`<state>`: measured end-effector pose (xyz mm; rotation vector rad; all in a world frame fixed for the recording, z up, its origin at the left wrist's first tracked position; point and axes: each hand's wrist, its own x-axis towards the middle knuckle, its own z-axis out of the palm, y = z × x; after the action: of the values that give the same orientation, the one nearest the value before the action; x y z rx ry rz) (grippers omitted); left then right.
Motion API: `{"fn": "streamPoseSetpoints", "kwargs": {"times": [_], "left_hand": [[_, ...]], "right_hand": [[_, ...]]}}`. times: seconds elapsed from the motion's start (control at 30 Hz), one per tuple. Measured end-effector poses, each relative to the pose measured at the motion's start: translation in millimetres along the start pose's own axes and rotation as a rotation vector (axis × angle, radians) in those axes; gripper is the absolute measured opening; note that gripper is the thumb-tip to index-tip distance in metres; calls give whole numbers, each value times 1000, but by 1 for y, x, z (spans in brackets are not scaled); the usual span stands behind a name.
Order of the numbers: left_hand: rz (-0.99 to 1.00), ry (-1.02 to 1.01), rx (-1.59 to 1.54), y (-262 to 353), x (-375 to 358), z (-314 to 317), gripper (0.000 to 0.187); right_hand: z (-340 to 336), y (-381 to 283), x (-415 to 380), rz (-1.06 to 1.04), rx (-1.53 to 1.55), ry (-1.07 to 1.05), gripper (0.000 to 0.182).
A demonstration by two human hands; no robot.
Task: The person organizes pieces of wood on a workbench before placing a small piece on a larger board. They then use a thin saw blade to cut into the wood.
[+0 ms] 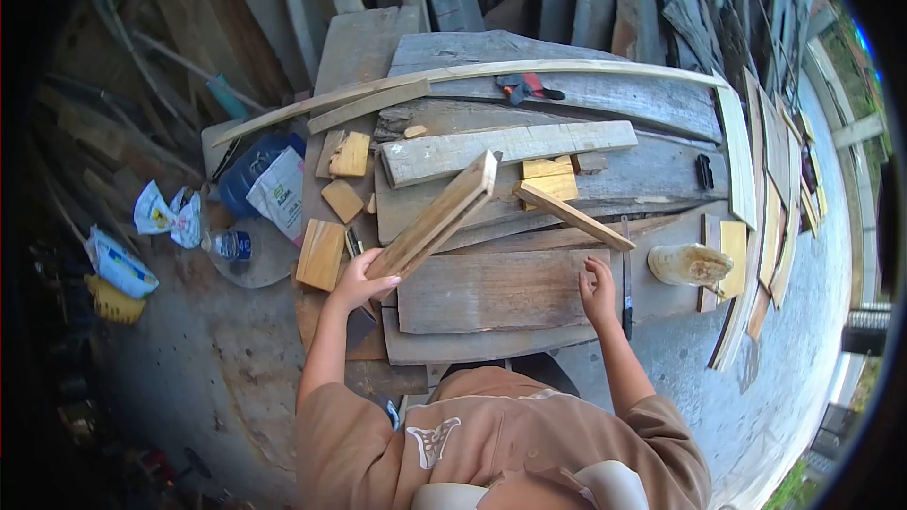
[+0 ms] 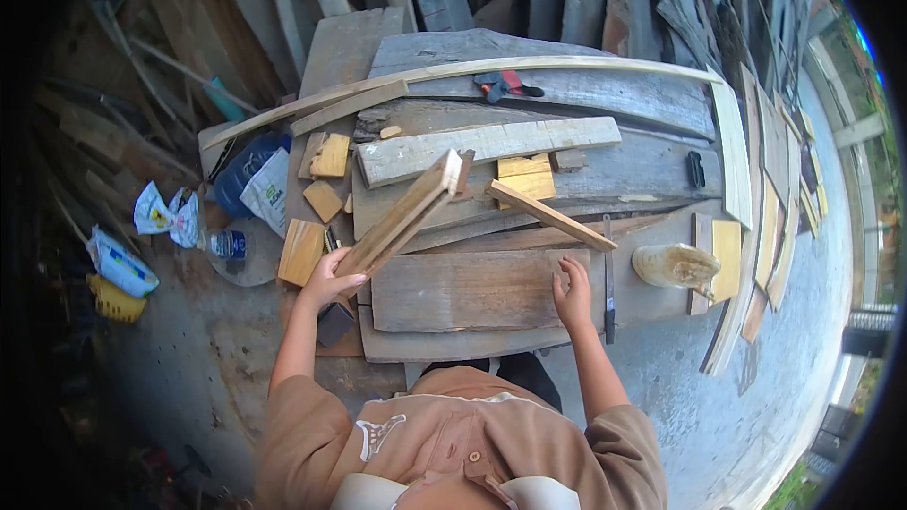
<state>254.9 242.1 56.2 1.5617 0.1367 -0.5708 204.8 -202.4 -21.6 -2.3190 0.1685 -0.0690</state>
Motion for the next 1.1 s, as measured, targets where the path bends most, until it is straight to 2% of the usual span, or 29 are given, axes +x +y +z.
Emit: {"fn": "streamPoseSetpoints", "kwargs": {"times": [0.07,0.1,0.27,0.33,0.37,0.43,0.47,0.53,0.57,0.6,0.67,0.7,0.73,0.83,0.9,1.03,1.07,1.1], "left_hand": [[140,106,479,-1,-6,9,60],[185,159,612,0,-11,18,59],[350,69,800,-60,-26,61,59],[298,46,772,-73,-31,87,56],[311,35,869,-75,-33,101,55],[303,9,962,-86,-37,123,56],[291,32,951,-93,-36,133,56],[285,119,1051,-95,-35,150,58],[235,139,1099,-93,-35,157,66],[214,167,1083,-94,-35,166,66],[196,441,1110,-98,-40,188,73],[141,524,1066,-91,-50,202,77],[113,556,1053,-96,-61,217,77],[133,947,823,-123,-95,275,68],[16,963,656,-158,-120,322,65],[-326,774,536,-236,-169,402,67],[-335,784,527,-247,-180,414,67],[-434,766,507,-258,-191,424,65]], "right_hand": [[5,8,-4,36,37,5,27],[8,14,-6,24,47,-1,27],[11,16,-8,28,82,-39,31],[10,18,-9,99,112,30,37],[9,18,-9,88,112,14,37],[6,14,-8,-249,-135,90,46],[4,10,-7,-268,-135,71,46],[1,-2,-9,-407,-165,-122,54],[2,-6,-9,-452,-192,-222,64],[1,-11,-10,-476,-192,-251,64],[5,-20,-12,-592,-467,-491,72],[7,-23,-13,-606,-525,-521,74],[11,-17,-13,-640,-523,-547,74],[21,1,-9,-635,-545,-465,69],[25,7,-10,-672,-542,-449,68],[31,12,-9,-695,-530,-394,66],[31,13,-9,-695,-532,-383,66],[32,13,-9,-689,-528,-383,66]]}}
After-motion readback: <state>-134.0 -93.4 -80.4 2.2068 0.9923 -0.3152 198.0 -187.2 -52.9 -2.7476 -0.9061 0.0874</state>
